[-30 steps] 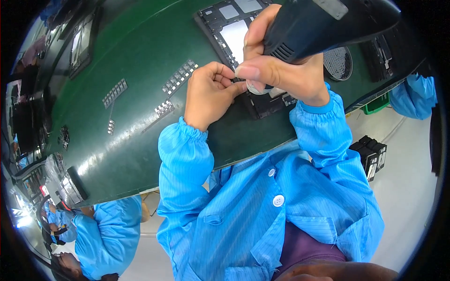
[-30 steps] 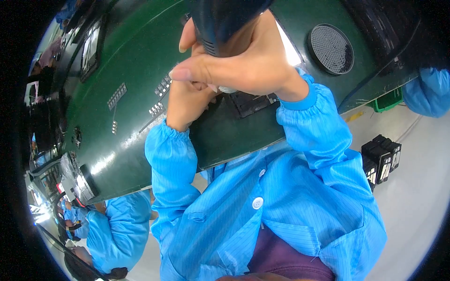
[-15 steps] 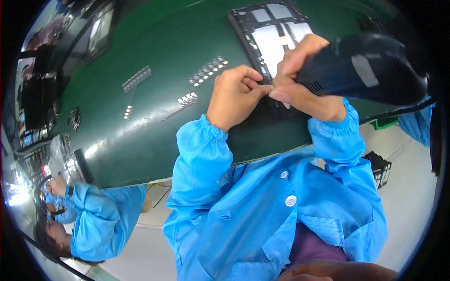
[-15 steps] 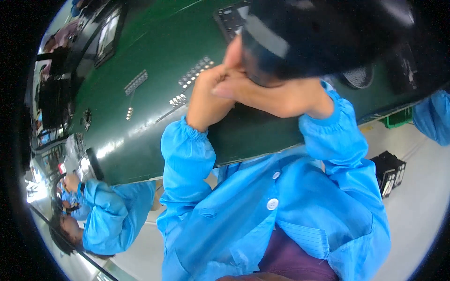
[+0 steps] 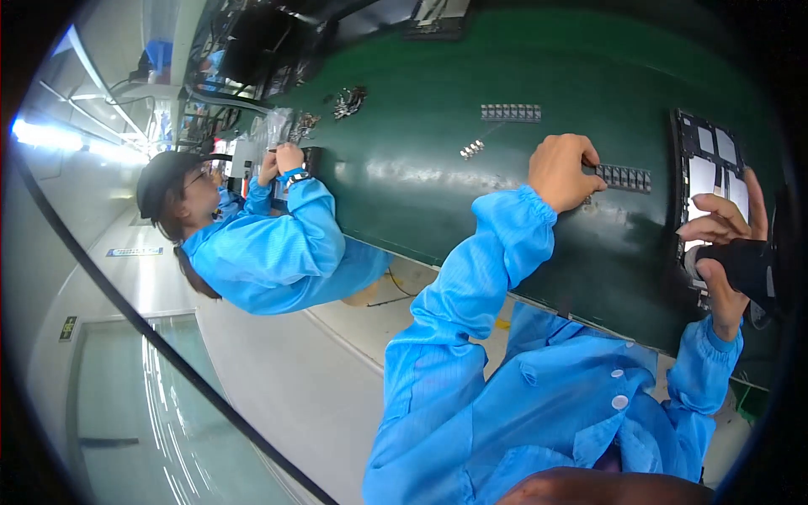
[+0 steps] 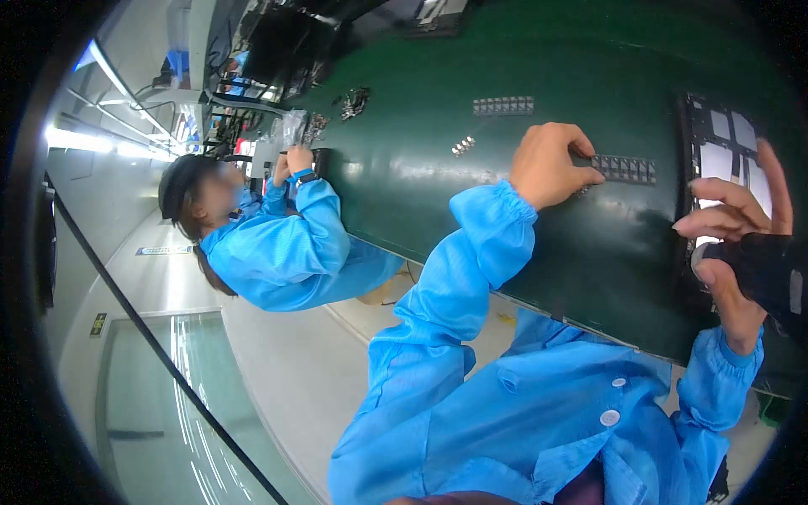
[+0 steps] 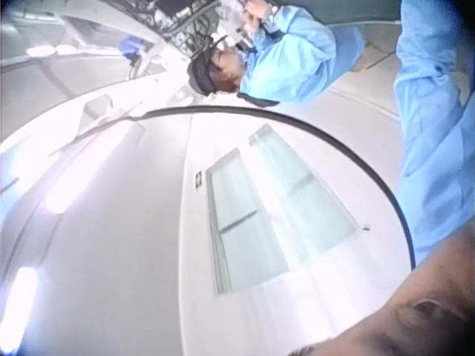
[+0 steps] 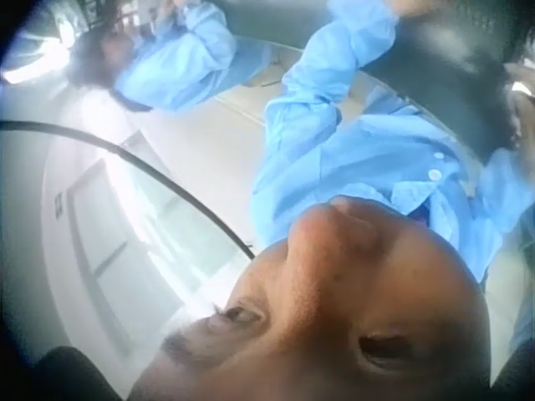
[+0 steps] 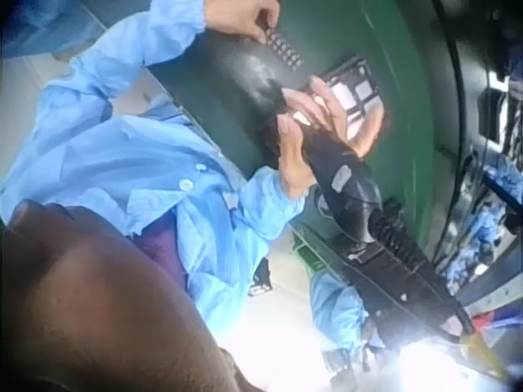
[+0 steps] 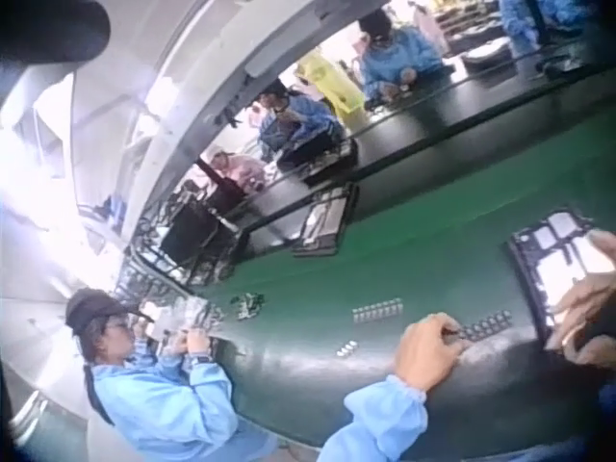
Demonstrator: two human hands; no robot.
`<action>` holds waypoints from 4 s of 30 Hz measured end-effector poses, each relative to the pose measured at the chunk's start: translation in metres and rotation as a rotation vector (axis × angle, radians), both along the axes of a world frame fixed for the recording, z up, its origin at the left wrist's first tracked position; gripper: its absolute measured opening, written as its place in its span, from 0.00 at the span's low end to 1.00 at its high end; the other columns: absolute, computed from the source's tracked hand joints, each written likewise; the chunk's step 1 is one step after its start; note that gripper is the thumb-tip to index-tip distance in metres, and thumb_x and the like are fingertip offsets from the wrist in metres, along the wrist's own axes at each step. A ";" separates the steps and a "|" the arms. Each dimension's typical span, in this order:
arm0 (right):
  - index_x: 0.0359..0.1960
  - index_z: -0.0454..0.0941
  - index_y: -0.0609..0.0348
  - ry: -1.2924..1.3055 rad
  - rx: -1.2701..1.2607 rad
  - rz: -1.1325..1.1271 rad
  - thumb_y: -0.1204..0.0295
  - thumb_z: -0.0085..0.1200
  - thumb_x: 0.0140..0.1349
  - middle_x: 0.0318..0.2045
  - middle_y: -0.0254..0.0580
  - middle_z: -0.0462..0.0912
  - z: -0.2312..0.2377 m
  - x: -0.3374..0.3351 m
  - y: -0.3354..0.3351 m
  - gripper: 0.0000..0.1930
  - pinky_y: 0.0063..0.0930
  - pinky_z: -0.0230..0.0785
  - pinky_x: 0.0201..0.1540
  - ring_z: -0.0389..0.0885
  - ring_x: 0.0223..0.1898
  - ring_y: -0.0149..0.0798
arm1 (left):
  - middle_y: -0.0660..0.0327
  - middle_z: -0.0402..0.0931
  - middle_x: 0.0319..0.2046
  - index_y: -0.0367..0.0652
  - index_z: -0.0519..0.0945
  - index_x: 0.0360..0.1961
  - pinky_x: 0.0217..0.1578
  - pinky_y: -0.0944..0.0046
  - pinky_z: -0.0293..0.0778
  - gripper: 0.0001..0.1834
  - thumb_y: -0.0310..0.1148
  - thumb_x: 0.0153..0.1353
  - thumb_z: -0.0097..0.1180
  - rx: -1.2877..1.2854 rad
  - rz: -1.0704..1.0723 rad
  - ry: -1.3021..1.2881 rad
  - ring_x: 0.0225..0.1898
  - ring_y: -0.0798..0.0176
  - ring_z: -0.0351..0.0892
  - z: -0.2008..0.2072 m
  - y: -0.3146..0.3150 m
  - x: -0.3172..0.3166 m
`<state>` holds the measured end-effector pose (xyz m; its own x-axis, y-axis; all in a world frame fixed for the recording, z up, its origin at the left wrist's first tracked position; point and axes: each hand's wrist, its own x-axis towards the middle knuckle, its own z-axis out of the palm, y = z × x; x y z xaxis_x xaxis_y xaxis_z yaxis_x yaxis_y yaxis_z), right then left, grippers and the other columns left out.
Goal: The person assembles tablet devices by placing small components onto the device frames by hand, fastening them with a powered screwdriver, and stacking the completed tablets.
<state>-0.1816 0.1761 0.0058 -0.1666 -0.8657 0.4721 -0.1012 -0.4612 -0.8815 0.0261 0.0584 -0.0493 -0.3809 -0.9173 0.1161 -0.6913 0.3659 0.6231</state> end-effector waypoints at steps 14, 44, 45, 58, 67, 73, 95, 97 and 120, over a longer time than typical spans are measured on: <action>0.36 0.77 0.63 -0.107 0.424 0.242 0.66 0.68 0.50 0.21 0.31 0.76 0.008 -0.033 0.000 0.17 0.20 0.69 0.27 0.73 0.24 0.23 | 0.59 0.79 0.23 0.37 0.81 0.28 0.28 0.67 0.73 0.13 0.25 0.39 0.71 0.227 -0.183 0.123 0.25 0.68 0.76 0.003 -0.009 -0.003; 0.32 0.74 0.63 -0.219 0.032 -0.631 0.78 0.65 0.49 0.17 0.33 0.76 -0.006 -0.228 0.037 0.12 0.17 0.65 0.17 0.73 0.14 0.25 | 0.56 0.79 0.33 0.33 0.76 0.33 0.38 0.72 0.74 0.05 0.18 0.56 0.58 -0.014 -0.031 0.498 0.34 0.70 0.76 0.016 0.015 -0.028; 0.32 0.74 0.63 -0.211 0.016 -0.631 0.78 0.65 0.49 0.17 0.33 0.76 -0.004 -0.225 0.038 0.12 0.17 0.65 0.17 0.73 0.14 0.25 | 0.55 0.79 0.34 0.33 0.76 0.34 0.39 0.72 0.73 0.05 0.19 0.56 0.58 0.003 -0.027 0.545 0.36 0.69 0.77 0.014 0.024 -0.045; 0.30 0.73 0.62 -0.141 0.022 -0.664 0.79 0.64 0.50 0.15 0.33 0.75 -0.001 -0.219 0.036 0.10 0.17 0.63 0.16 0.73 0.14 0.25 | 0.47 0.66 0.58 0.33 0.76 0.33 0.55 0.62 0.64 0.04 0.24 0.59 0.56 -0.054 -0.111 0.738 0.61 0.54 0.63 -0.026 0.016 -0.171; 0.34 0.72 0.64 -0.283 -0.257 -0.586 0.85 0.60 0.48 0.17 0.38 0.74 0.016 -0.190 0.035 0.12 0.23 0.67 0.16 0.74 0.13 0.31 | 0.51 0.75 0.47 0.39 0.78 0.31 0.50 0.62 0.69 0.02 0.24 0.56 0.58 -0.207 -0.069 0.748 0.56 0.54 0.69 -0.035 0.012 -0.168; 0.44 0.64 0.64 -0.165 -0.253 -0.184 0.76 0.44 0.60 0.17 0.33 0.61 0.023 -0.131 0.019 0.11 0.31 0.65 0.24 0.63 0.14 0.29 | 0.58 0.79 0.33 0.31 0.79 0.42 0.37 0.73 0.72 0.12 0.26 0.58 0.59 -0.092 0.047 0.861 0.33 0.70 0.77 -0.032 -0.023 -0.153; 0.40 0.63 0.63 0.112 -0.034 0.119 0.85 0.58 0.51 0.17 0.41 0.72 0.008 -0.048 -0.016 0.17 0.24 0.67 0.21 0.72 0.16 0.31 | 0.60 0.80 0.27 0.33 0.81 0.36 0.29 0.73 0.74 0.08 0.28 0.59 0.58 0.047 0.042 0.960 0.26 0.72 0.79 -0.037 -0.028 -0.153; 0.39 0.63 0.63 0.131 -0.025 0.124 0.85 0.58 0.51 0.16 0.41 0.72 0.008 -0.047 -0.016 0.17 0.24 0.67 0.21 0.72 0.16 0.31 | 0.60 0.81 0.27 0.33 0.81 0.37 0.29 0.73 0.74 0.08 0.27 0.59 0.57 0.035 0.038 0.975 0.26 0.71 0.79 -0.039 -0.028 -0.153; 0.38 0.66 0.66 0.070 -0.024 -0.009 0.88 0.60 0.47 0.19 0.39 0.75 0.013 -0.041 -0.013 0.18 0.19 0.66 0.21 0.73 0.18 0.26 | 0.52 0.77 0.43 0.33 0.78 0.37 0.53 0.50 0.68 0.16 0.28 0.46 0.62 -0.353 -0.706 0.367 0.50 0.50 0.75 -0.003 0.120 -0.092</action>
